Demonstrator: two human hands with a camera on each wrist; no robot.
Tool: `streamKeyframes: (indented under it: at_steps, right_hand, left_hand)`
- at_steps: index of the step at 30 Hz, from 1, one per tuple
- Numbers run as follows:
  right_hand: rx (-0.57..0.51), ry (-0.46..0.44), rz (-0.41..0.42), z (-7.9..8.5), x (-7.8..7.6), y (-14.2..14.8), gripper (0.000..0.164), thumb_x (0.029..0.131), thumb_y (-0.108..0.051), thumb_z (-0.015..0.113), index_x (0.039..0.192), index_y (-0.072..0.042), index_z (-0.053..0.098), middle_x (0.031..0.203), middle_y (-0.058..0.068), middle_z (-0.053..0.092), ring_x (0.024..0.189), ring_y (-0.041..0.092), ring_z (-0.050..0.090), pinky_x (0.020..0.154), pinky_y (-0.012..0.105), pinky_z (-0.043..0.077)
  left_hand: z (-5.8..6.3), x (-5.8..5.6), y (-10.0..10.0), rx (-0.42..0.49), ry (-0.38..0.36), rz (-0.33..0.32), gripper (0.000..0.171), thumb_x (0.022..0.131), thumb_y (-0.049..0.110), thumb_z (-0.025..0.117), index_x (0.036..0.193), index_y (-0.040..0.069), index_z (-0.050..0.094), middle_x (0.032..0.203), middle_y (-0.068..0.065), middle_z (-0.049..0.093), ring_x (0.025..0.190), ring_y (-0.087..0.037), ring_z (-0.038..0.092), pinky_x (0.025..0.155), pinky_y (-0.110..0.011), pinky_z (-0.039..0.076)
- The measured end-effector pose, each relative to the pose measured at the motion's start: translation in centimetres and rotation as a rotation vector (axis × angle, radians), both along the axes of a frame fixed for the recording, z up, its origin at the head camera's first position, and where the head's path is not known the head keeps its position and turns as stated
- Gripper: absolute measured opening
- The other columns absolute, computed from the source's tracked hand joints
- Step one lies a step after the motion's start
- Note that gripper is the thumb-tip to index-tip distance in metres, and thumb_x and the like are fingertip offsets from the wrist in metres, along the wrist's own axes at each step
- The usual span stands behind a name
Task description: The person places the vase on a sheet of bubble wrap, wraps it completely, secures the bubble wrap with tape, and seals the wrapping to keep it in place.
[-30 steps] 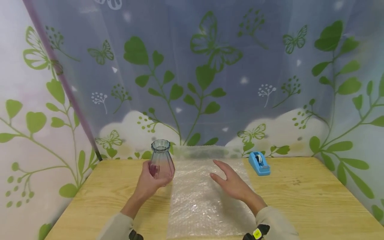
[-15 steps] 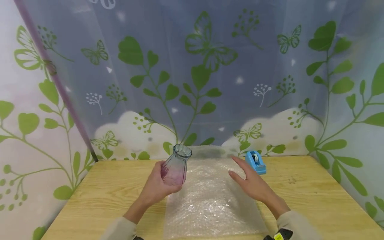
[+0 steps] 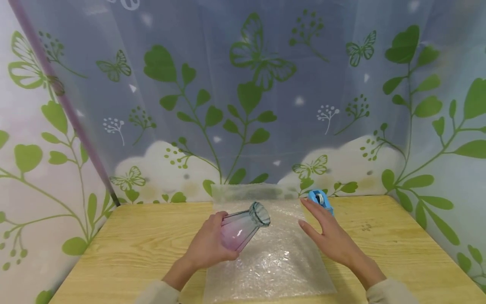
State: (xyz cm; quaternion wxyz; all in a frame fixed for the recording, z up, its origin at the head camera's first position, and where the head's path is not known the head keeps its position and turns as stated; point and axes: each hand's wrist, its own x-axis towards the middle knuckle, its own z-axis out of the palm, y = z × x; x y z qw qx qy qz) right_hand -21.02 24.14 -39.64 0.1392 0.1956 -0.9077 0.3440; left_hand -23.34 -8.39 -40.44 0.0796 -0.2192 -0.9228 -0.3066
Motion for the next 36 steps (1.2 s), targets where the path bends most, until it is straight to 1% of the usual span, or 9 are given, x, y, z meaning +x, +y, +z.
streamKeyframes:
  at_steps: [3, 6, 10, 13, 18, 24, 29, 36]
  right_hand:
    - [-0.003, -0.002, -0.006, 0.1, 0.4, -0.1, 0.056, 0.099, -0.035, 0.050, 0.150, -0.020, 0.031, 0.153, 0.009, 0.027, 0.139, 0.036, 0.021, 0.102, 0.065, 0.023]
    - [-0.002, 0.003, -0.004, 0.1, 0.7, -0.3, 0.056, 0.099, -0.035, 0.051, 0.150, -0.021, 0.031, 0.153, 0.009, 0.027, 0.138, 0.036, 0.022, 0.102, 0.064, 0.024]
    - [0.000, 0.016, 0.000, 0.0, 1.0, -0.3, 0.056, 0.099, -0.033, 0.051, 0.150, -0.020, 0.031, 0.153, 0.011, 0.026, 0.138, 0.038, 0.022, 0.101, 0.065, 0.024]
    - [-0.002, 0.011, 0.000, -0.1, 1.2, -0.5, 0.055, 0.099, -0.032, 0.051, 0.149, -0.019, 0.032, 0.153, 0.012, 0.025, 0.138, 0.039, 0.022, 0.101, 0.066, 0.024]
    - [-0.016, -0.009, 0.004, -0.5, 1.3, -0.7, 0.055, 0.099, -0.032, 0.050, 0.149, -0.016, 0.033, 0.152, 0.012, 0.026, 0.137, 0.039, 0.022, 0.101, 0.066, 0.025]
    - [-0.034, -0.030, 0.006, -1.0, 1.4, -0.8, 0.054, 0.100, -0.034, 0.050, 0.149, -0.019, 0.033, 0.153, 0.013, 0.026, 0.137, 0.039, 0.022, 0.100, 0.067, 0.025]
    - [-0.035, -0.034, 0.012, -1.3, 1.5, -0.7, 0.053, 0.100, -0.033, 0.050, 0.148, -0.017, 0.034, 0.152, 0.013, 0.027, 0.137, 0.039, 0.023, 0.100, 0.066, 0.026]
    - [-0.026, -0.014, 0.006, -1.6, 1.7, -0.7, 0.053, 0.099, -0.031, 0.051, 0.147, -0.014, 0.037, 0.150, 0.014, 0.030, 0.135, 0.039, 0.027, 0.100, 0.065, 0.027]
  left_hand:
    - [0.0, 0.4, 0.4, -0.079, 0.034, -0.018, 0.093, 0.051, 0.035, 0.084, 0.128, 0.004, 0.045, 0.103, -0.006, 0.053, 0.087, -0.018, 0.050, 0.069, -0.034, 0.047]
    - [0.0, 1.0, 0.9, -0.136, 0.079, -0.046, 0.091, 0.050, 0.036, 0.083, 0.127, 0.005, 0.045, 0.106, -0.008, 0.053, 0.087, -0.019, 0.051, 0.067, -0.034, 0.047]
    - [-0.5, 1.8, 1.6, -0.213, 0.131, -0.083, 0.092, 0.051, 0.040, 0.083, 0.127, 0.006, 0.045, 0.107, -0.007, 0.052, 0.089, -0.019, 0.050, 0.070, -0.033, 0.047]
    - [-0.9, 2.3, 2.1, -0.261, 0.146, -0.090, 0.092, 0.050, 0.042, 0.082, 0.126, 0.006, 0.046, 0.106, -0.006, 0.052, 0.090, -0.020, 0.050, 0.073, -0.033, 0.048]
    - [-1.4, 2.8, 2.6, -0.287, 0.132, -0.088, 0.093, 0.048, 0.041, 0.083, 0.126, 0.006, 0.046, 0.105, -0.006, 0.052, 0.090, -0.021, 0.050, 0.078, -0.035, 0.048]
    - [-1.8, 3.4, 3.2, -0.300, 0.128, -0.117, 0.094, 0.047, 0.041, 0.084, 0.126, 0.007, 0.046, 0.106, -0.003, 0.051, 0.091, -0.019, 0.049, 0.079, -0.034, 0.048]
    - [-2.0, 3.7, 3.7, -0.309, 0.120, -0.131, 0.092, 0.048, 0.041, 0.084, 0.125, 0.009, 0.046, 0.105, -0.001, 0.050, 0.092, -0.018, 0.049, 0.081, -0.034, 0.047]
    - [-2.5, 3.9, 4.0, -0.341, 0.148, -0.126, 0.094, 0.047, 0.044, 0.084, 0.125, 0.008, 0.046, 0.101, -0.001, 0.049, 0.088, -0.017, 0.047, 0.080, -0.032, 0.047]
